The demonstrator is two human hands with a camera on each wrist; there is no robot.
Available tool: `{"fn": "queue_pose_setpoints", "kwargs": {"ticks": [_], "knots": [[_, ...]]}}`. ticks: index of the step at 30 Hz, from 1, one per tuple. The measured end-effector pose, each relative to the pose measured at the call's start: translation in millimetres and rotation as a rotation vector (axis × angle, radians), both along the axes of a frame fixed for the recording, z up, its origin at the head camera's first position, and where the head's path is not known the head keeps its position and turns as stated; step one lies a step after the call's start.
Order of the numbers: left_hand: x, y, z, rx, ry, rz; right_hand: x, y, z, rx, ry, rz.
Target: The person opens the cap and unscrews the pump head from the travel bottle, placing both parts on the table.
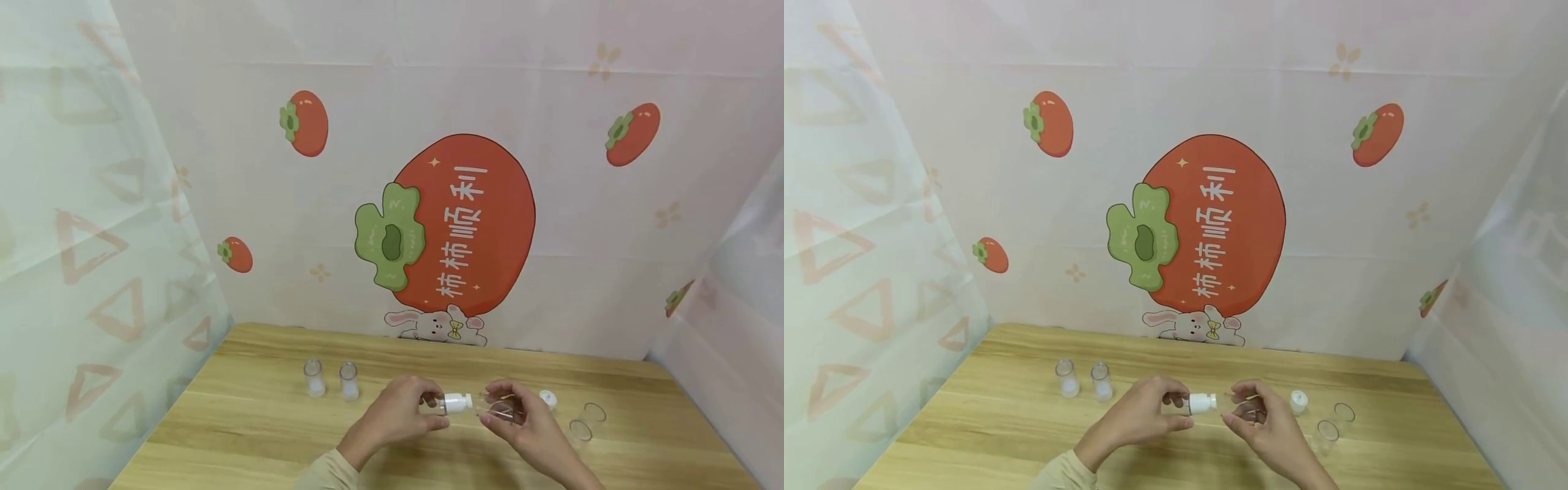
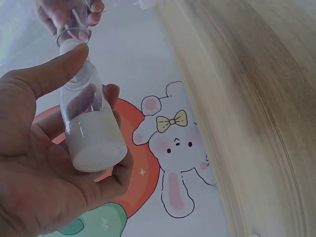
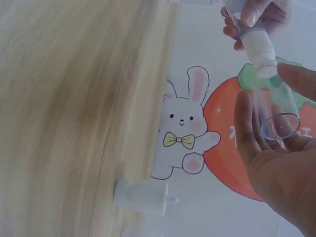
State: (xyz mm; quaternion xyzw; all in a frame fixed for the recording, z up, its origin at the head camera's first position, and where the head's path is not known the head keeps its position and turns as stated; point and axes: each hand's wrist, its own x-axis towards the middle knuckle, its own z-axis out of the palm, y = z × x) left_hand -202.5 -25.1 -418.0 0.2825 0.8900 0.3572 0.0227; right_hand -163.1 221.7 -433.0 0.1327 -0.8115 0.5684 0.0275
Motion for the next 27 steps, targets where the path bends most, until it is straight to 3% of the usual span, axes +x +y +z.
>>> {"fn": "queue_pose_setpoints", "kwargs": {"ticks": [5,10,14,21,27], "knots": [[-2.8,-4,-4.4,0.007,-0.013,0.025,0.5,9,-8.1,0.102,0.094,-0.033],[-4.3,-6,-5.3,0.020,-0.020,0.022,0.7,13,-11.6,0.295,0.185,-0.150],[-4.1,-6,-6.2,0.031,-0.023,0.017,1.6,18,-11.6,0.388,0.165,-0.210],[-4.5,-7,-8.6,0.036,-0.019,0.007,4.2,28,-15.2,0.437,0.097,-0.196],[-4.5,-7,-8.9,0.030,-0.004,0.009,6.4,36,-18.3,0.535,0.138,-0.198]]}}
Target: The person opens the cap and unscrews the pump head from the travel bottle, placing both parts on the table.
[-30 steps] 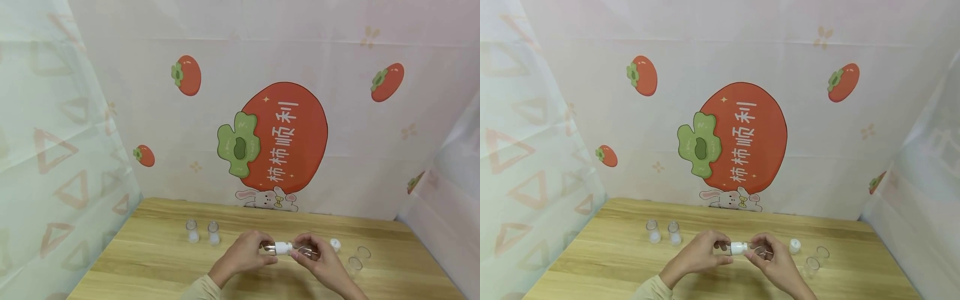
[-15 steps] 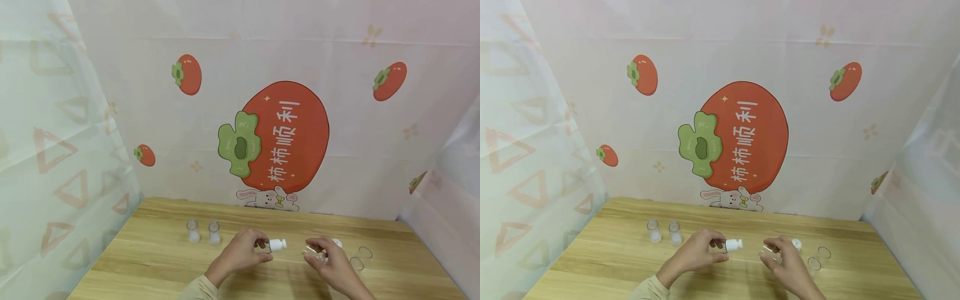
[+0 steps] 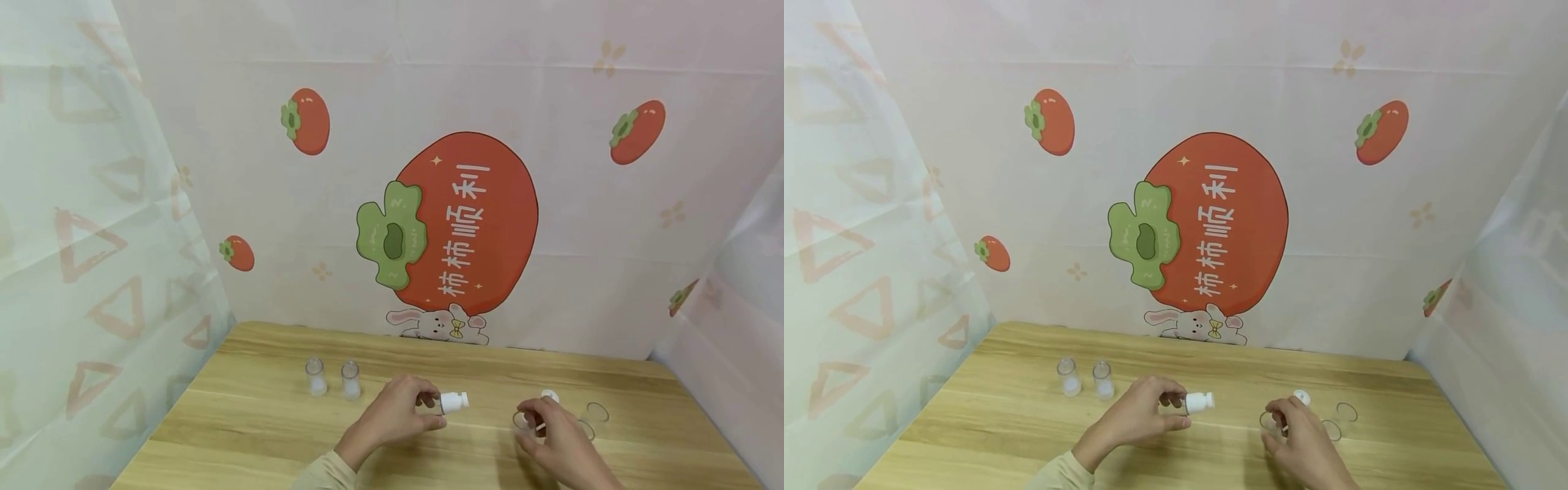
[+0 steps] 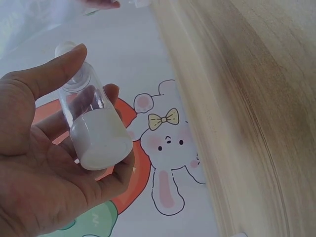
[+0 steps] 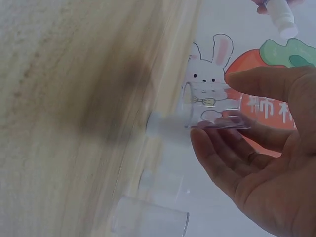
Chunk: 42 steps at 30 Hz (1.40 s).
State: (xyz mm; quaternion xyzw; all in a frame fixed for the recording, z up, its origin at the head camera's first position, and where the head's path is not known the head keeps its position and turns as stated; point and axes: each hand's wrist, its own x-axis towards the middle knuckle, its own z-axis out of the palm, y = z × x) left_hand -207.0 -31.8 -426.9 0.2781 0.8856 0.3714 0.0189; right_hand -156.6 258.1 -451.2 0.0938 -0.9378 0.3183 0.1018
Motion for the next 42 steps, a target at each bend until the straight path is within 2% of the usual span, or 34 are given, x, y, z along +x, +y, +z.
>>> {"fn": "queue_pose_setpoints", "kwargs": {"ticks": [3,9,16,19,27,36,42], "knots": [[0.7,0,0.6,0.003,-0.007,-0.002,1.3,3,-0.7,0.043,0.016,0.002],[1.8,-1,0.9,0.014,-0.017,-0.009,3.6,3,1.8,0.071,-0.015,-0.029],[1.5,-1,-0.2,0.013,-0.026,-0.010,8.2,7,-1.0,0.093,0.046,-0.016],[1.7,-1,-0.3,0.015,-0.031,-0.010,8.7,10,-2.8,0.101,0.009,-0.021],[2.2,-2,-0.4,0.022,-0.040,-0.013,6.3,15,-4.5,0.146,-0.168,-0.061],[2.5,-3,0.2,0.021,-0.043,-0.016,5.7,19,-3.3,0.196,-0.204,-0.056],[1.6,-1,0.6,0.025,-0.030,-0.033,5.5,18,3.0,0.211,-0.173,-0.089]]}}
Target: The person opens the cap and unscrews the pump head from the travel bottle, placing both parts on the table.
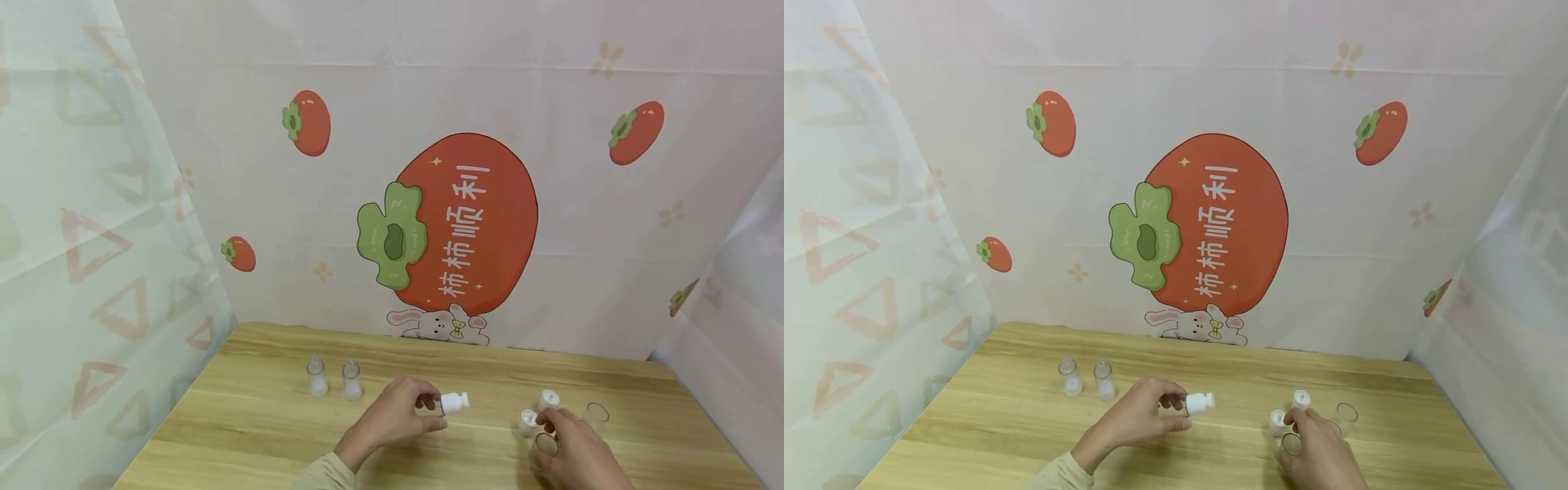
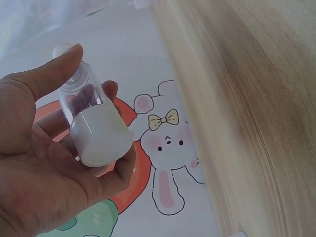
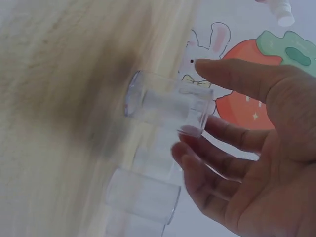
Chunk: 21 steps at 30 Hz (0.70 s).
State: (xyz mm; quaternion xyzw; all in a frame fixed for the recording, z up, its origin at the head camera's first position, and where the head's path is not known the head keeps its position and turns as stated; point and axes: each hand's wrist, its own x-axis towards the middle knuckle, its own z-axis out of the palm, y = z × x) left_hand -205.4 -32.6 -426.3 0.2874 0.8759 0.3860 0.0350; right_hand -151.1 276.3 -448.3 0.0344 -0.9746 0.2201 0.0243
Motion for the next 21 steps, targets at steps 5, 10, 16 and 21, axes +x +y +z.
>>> {"fn": "queue_pose_setpoints", "kwargs": {"ticks": [5,10,16,21], "knots": [[2.3,2,2.2,-0.007,0.007,-0.027,-1.7,-7,6.2,-0.018,0.075,-0.020],[5.2,5,3.4,-0.009,-0.028,-0.050,-0.7,-21,11.4,-0.121,0.152,0.018],[7.6,7,4.9,-0.024,-0.059,-0.049,-3.0,-36,16.2,-0.379,0.076,0.142],[10.0,10,6.5,-0.032,-0.054,-0.044,-5.9,-44,14.4,-0.501,0.051,0.258]]}}
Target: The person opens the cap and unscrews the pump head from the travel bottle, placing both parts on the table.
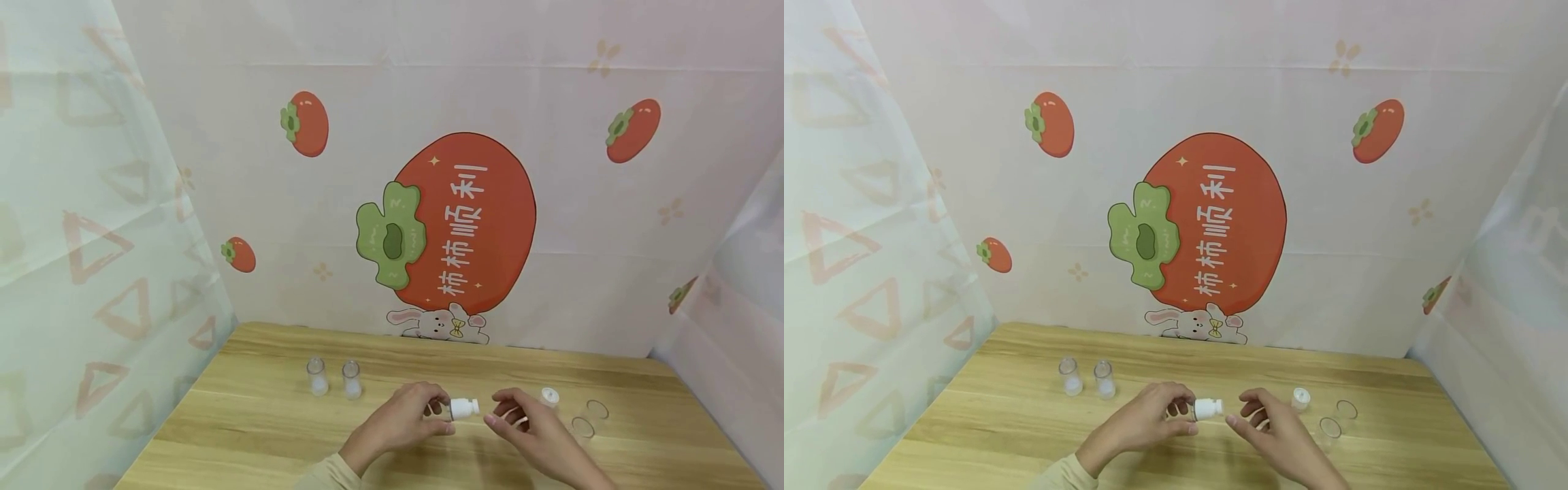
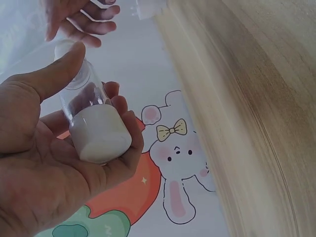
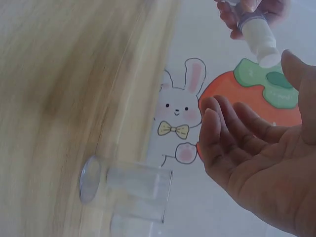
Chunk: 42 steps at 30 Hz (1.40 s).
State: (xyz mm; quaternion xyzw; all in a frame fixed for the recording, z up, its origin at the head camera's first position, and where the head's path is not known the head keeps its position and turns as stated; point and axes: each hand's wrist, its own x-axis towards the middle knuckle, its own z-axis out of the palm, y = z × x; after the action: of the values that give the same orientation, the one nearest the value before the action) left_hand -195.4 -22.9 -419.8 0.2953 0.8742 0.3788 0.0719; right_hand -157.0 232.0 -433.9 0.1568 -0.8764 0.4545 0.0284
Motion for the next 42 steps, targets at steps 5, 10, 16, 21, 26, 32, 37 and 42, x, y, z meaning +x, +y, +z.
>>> {"fn": "queue_pose_setpoints", "kwargs": {"ticks": [5,10,16,21,26,32,37,42], "knots": [[1.8,2,1.0,-0.022,0.027,-0.004,-2.7,-6,-2.4,-0.061,-0.031,0.073],[4.5,4,2.6,-0.067,0.107,-0.008,-5.8,-11,-2.1,-0.147,-0.113,0.124],[7.9,8,1.9,-0.113,0.219,-0.004,-7.2,-18,0.8,-0.204,-0.206,0.167],[9.6,10,1.1,-0.137,0.299,0.016,-7.4,-24,2.8,-0.219,-0.232,0.183],[10.9,11,1.2,-0.185,0.389,0.026,-8.4,-29,0.9,-0.247,-0.243,0.159],[12.1,12,2.9,-0.223,0.443,0.021,-8.7,-33,-0.9,-0.257,-0.230,0.142],[9.8,11,4.0,-0.195,0.395,-0.010,-8.2,-34,1.8,-0.259,-0.185,0.158],[7.3,8,4.4,-0.147,0.288,-0.014,-5.7,-34,3.7,-0.253,-0.096,0.188]]}}
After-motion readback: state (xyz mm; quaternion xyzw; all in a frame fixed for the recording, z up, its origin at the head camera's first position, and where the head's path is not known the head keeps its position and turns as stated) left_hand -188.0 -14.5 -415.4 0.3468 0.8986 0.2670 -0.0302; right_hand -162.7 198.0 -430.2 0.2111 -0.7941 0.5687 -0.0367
